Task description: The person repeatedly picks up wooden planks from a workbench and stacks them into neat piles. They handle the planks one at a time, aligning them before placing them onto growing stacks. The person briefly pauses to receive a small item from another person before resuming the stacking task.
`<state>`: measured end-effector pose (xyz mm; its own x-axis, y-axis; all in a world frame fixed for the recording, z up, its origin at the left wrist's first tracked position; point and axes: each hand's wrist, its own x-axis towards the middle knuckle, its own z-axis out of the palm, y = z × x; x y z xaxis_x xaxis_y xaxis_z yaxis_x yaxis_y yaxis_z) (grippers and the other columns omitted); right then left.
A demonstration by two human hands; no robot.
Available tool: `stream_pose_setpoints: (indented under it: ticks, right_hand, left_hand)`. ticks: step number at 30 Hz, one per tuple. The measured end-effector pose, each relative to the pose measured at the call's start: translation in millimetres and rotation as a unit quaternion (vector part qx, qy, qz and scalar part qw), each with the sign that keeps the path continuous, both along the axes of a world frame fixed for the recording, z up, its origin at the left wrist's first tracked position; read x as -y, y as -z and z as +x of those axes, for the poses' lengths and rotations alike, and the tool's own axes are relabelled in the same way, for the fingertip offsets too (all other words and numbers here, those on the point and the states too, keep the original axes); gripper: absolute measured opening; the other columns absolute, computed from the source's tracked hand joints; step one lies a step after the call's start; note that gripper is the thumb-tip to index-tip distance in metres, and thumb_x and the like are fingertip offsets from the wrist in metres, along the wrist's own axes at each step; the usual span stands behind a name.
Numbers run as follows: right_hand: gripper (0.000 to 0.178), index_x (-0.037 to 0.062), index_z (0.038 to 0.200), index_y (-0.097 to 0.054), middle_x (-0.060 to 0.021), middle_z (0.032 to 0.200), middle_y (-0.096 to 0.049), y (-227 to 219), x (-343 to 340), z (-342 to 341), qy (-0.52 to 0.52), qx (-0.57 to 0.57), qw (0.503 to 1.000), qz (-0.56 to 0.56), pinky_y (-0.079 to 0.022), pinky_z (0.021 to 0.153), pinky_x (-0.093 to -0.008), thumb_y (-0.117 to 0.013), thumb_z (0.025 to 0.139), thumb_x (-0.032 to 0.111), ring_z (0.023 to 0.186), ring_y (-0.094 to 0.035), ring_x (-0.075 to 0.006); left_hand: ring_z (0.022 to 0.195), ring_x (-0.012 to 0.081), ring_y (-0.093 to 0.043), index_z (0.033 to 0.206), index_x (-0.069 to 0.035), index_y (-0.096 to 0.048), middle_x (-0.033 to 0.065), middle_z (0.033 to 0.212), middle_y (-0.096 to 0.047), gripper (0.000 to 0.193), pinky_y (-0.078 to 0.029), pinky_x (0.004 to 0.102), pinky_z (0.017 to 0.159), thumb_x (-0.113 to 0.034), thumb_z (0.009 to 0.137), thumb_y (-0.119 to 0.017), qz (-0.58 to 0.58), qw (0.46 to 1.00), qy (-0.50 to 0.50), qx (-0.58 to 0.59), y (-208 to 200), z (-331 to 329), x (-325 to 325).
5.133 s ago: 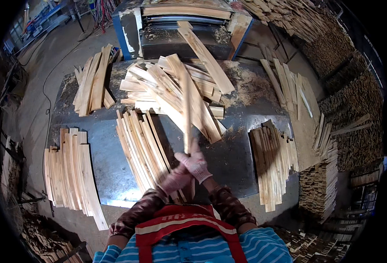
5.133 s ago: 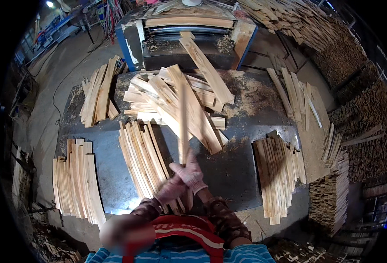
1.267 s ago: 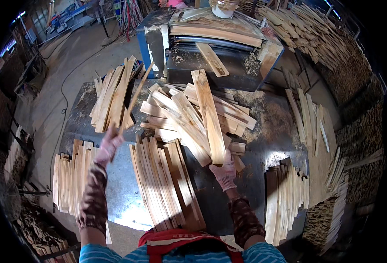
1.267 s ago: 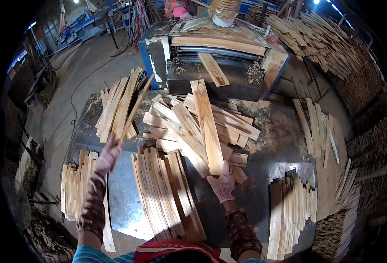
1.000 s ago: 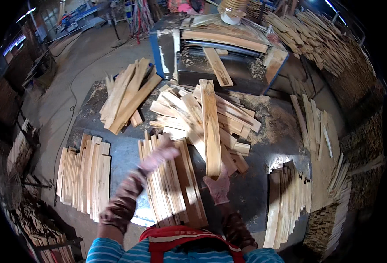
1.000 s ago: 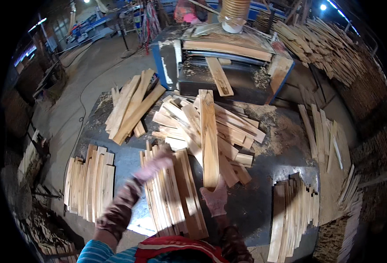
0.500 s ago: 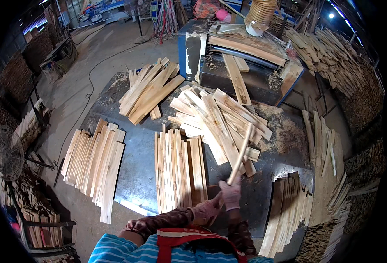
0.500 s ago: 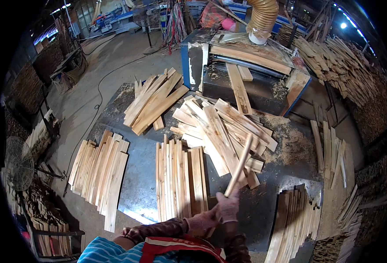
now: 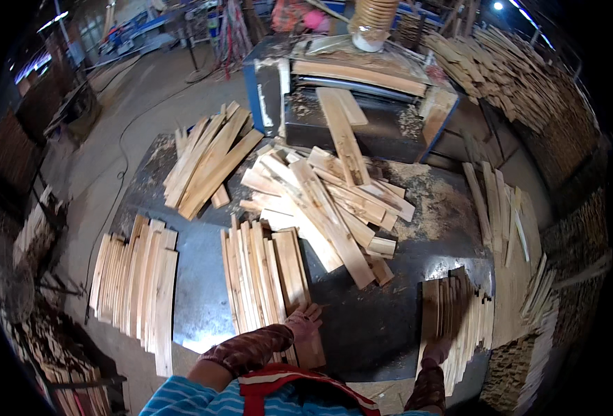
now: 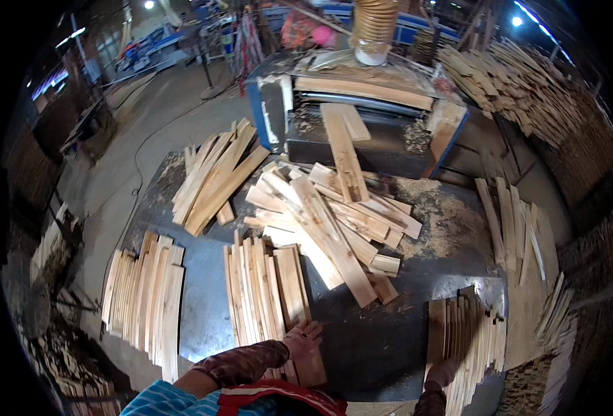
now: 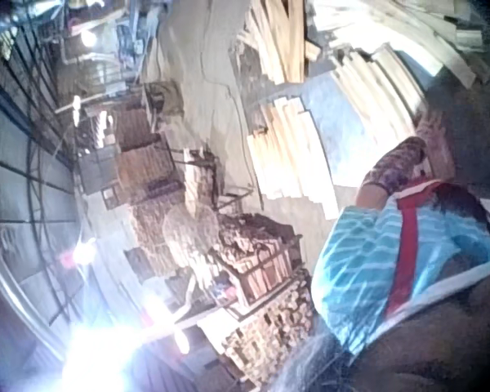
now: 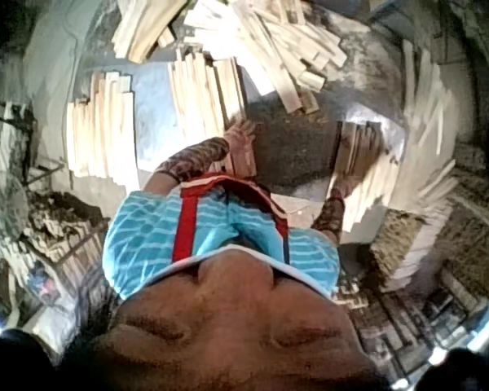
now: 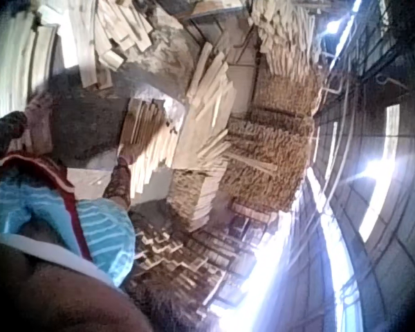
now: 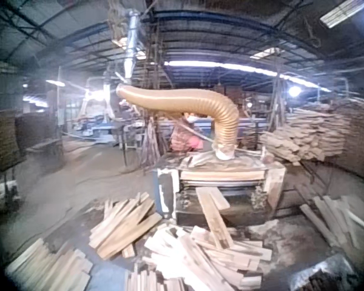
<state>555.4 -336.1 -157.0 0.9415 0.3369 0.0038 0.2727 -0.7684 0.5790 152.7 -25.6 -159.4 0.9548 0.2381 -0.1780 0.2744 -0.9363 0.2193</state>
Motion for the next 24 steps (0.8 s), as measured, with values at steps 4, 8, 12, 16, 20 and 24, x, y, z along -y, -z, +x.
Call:
stream_pose_setpoints:
  ticks: [4, 8, 12, 16, 20, 24]
  right_hand:
    - [0.053, -0.005, 0.133, -0.052, -0.0255, 0.128, -0.058, -11.7, -109.2, 21.8, -0.167, -0.043, 0.961, 0.215, -0.055, 0.077, -0.0467, -0.054, 0.094, 0.031, 0.099, -0.064, -0.04]
    - [0.066, 0.0002, 0.142, -0.045, -0.0237, 0.14, -0.051, -150.1, -317.7, -36.2, -0.3, -0.243, 0.724, 0.572, -0.039, 0.11, -0.0424, -0.07, 0.086, 0.025, 0.129, -0.05, -0.0373]
    - [0.088, 0.0051, 0.151, -0.03, -0.0276, 0.153, -0.035, -196.8, -456.1, -63.2, -0.347, -0.272, 0.729, 0.523, -0.03, 0.116, -0.0461, -0.066, 0.086, 0.052, 0.142, -0.034, -0.0404]
    - [0.107, 0.0057, 0.156, -0.015, -0.0263, 0.159, -0.023, -182.1, -565.5, -137.9, -0.317, -0.352, 0.743, 0.473, -0.033, 0.115, -0.0438, -0.072, 0.078, 0.054, 0.143, -0.032, -0.0408]
    - [0.101, 0.0064, 0.151, -0.025, -0.0229, 0.139, -0.048, -122.8, -572.0, -157.1, -0.21, -0.361, 0.818, 0.395, -0.046, 0.103, -0.0427, -0.077, 0.073, 0.044, 0.124, -0.053, -0.0372]
    - [0.059, 0.0061, 0.125, -0.055, -0.0189, 0.105, -0.068, -66.4, -540.0, -133.9, -0.179, -0.412, 0.711, 0.54, -0.052, 0.083, -0.043, -0.076, 0.073, 0.028, 0.096, -0.066, -0.035]
  left_hand:
    - [0.113, 0.0319, -0.048, 0.099, -0.012, -0.069, 0.012, 0.118, -0.06, 0.03, -0.026, 0.0454, 0.109, -0.035, 0.084, -0.057, -0.12, 0.982, 0.028, -0.146, -37.6, 38.0, -20.4]
    - [0.086, 0.033, -0.068, 0.085, -0.01, -0.073, 0.0115, 0.082, -0.07, 0.032, -0.038, 0.0465, 0.103, -0.035, 0.085, -0.054, -0.13, 0.974, -0.009, -0.184, -19.6, 41.0, -25.9]
    - [0.081, 0.031, -0.062, 0.076, -0.013, -0.065, 0.0082, 0.074, -0.064, 0.031, -0.042, 0.0472, 0.09, -0.038, 0.09, -0.052, -0.252, 0.96, -0.112, -0.054, 12.5, 22.8, -23.0]
    - [0.077, 0.0291, -0.057, 0.067, -0.017, -0.057, 0.0049, 0.067, -0.057, 0.037, -0.046, 0.0479, 0.077, -0.041, 0.095, -0.049, -0.789, 0.42, -0.315, 0.321, 119.4, -27.1, 8.5]
    - [0.086, 0.0279, -0.058, 0.085, -0.017, -0.056, 0.0054, 0.077, -0.057, 0.025, -0.043, 0.0466, 0.085, -0.038, 0.097, -0.05, -0.713, 0.562, -0.307, 0.285, 92.6, -28.1, 21.3]
    - [0.097, 0.0286, -0.061, 0.107, -0.013, -0.057, 0.0086, 0.092, -0.063, 0.027, -0.04, 0.0442, 0.1, -0.038, 0.096, -0.054, -0.423, 0.869, -0.213, 0.141, -12.1, -22.3, -3.9]
